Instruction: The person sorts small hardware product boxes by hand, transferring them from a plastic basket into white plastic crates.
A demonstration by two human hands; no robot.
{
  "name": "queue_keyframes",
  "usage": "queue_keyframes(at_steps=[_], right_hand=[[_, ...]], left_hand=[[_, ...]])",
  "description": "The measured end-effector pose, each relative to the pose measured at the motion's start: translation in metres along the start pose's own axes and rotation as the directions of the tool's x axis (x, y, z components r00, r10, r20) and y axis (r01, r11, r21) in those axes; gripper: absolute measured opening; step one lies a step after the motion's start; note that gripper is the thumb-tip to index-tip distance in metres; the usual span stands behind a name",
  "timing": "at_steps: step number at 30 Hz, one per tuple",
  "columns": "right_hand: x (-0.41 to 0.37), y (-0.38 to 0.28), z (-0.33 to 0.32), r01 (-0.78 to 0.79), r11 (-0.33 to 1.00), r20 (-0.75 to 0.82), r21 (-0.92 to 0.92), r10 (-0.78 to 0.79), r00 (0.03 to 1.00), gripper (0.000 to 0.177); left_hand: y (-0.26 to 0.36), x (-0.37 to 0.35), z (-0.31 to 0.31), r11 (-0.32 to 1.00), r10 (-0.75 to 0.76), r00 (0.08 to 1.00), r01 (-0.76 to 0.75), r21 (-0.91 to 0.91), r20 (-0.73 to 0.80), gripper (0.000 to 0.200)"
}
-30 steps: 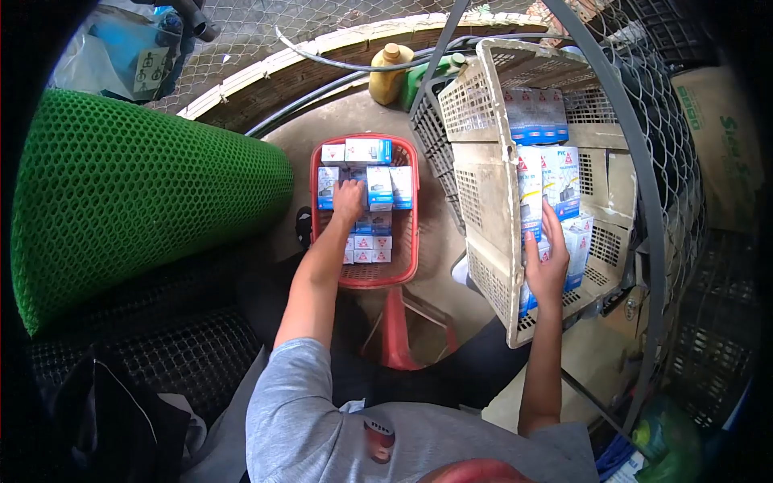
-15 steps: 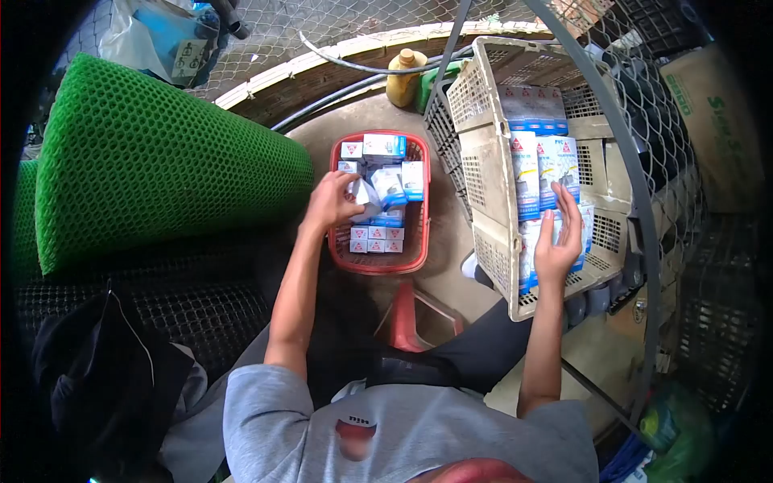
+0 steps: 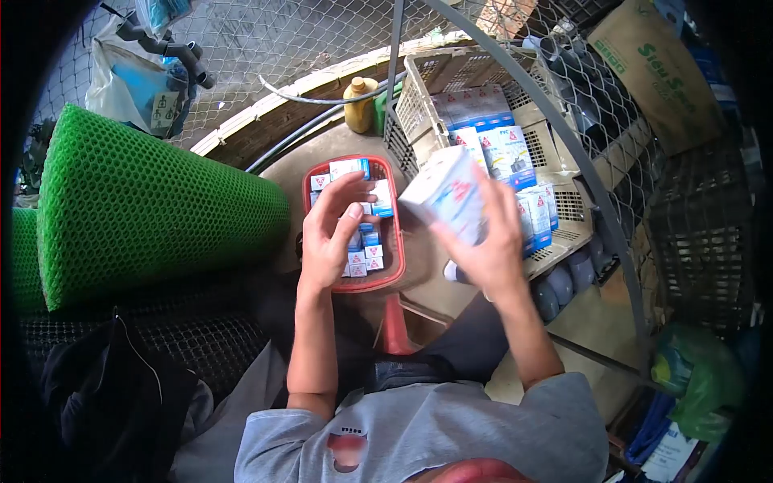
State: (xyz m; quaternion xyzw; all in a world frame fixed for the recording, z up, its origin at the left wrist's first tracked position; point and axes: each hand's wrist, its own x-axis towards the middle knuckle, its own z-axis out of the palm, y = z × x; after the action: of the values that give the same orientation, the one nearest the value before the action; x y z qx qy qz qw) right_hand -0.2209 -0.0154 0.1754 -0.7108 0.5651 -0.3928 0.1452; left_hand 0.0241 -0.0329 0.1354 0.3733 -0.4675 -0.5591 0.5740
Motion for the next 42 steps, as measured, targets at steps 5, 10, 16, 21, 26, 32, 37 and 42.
queue_keyframes(at_steps=[5, 10, 16, 21, 26, 32, 37, 42], right_hand=[[0.054, 0.094, -0.01, -0.147, 0.977, -0.17, -0.153, 0.12, 0.978, 0.086], [0.08, 0.186, 0.015, -0.201, 0.939, -0.218, -0.279, 0.142, 0.966, 0.078], [0.049, 0.195, 0.024, -0.086, 0.969, -0.033, -0.232, 0.08, 0.996, 0.058], [0.035, 0.182, 0.013, -0.124, 0.93, 0.107, -0.345, 0.17, 0.98, 0.061], [0.019, 0.179, 0.015, -0.168, 0.907, 0.119, -0.387, 0.229, 0.966, 0.059], [0.014, 0.19, 0.024, -0.138, 0.884, 0.151, -0.447, 0.227, 0.962, 0.062], [0.016, 0.195, 0.024, -0.074, 0.864, 0.171, -0.498, 0.181, 0.968, 0.061], [0.019, 0.194, 0.028, -0.061, 0.858, 0.173, -0.509, 0.171, 0.97, 0.061]], left_hand=[[-0.113, -0.031, -0.052, 0.959, -0.237, 0.964, 0.253, 0.132, -0.125, 0.038], [-0.253, -0.116, -0.113, 0.805, -0.392, 0.891, 0.453, 0.383, -0.229, 0.041], [-0.242, -0.108, -0.107, 0.623, -0.604, 0.793, 0.533, 0.572, -0.082, 0.059], [-0.269, -0.095, -0.113, 0.653, -0.566, 0.81, 0.554, 0.516, -0.153, 0.055], [-0.27, -0.103, -0.116, 0.49, -0.6, 0.764, 0.586, 0.645, -0.239, 0.062], [-0.332, -0.101, -0.139, 0.205, -0.726, 0.57, 0.713, 0.671, -0.384, 0.069], [-0.408, -0.075, -0.16, 0.396, -0.595, 0.493, 0.867, 0.301, -0.635, 0.085], [-0.443, -0.047, -0.155, 0.438, -0.498, 0.456, 0.866, 0.239, -0.738, 0.105]])
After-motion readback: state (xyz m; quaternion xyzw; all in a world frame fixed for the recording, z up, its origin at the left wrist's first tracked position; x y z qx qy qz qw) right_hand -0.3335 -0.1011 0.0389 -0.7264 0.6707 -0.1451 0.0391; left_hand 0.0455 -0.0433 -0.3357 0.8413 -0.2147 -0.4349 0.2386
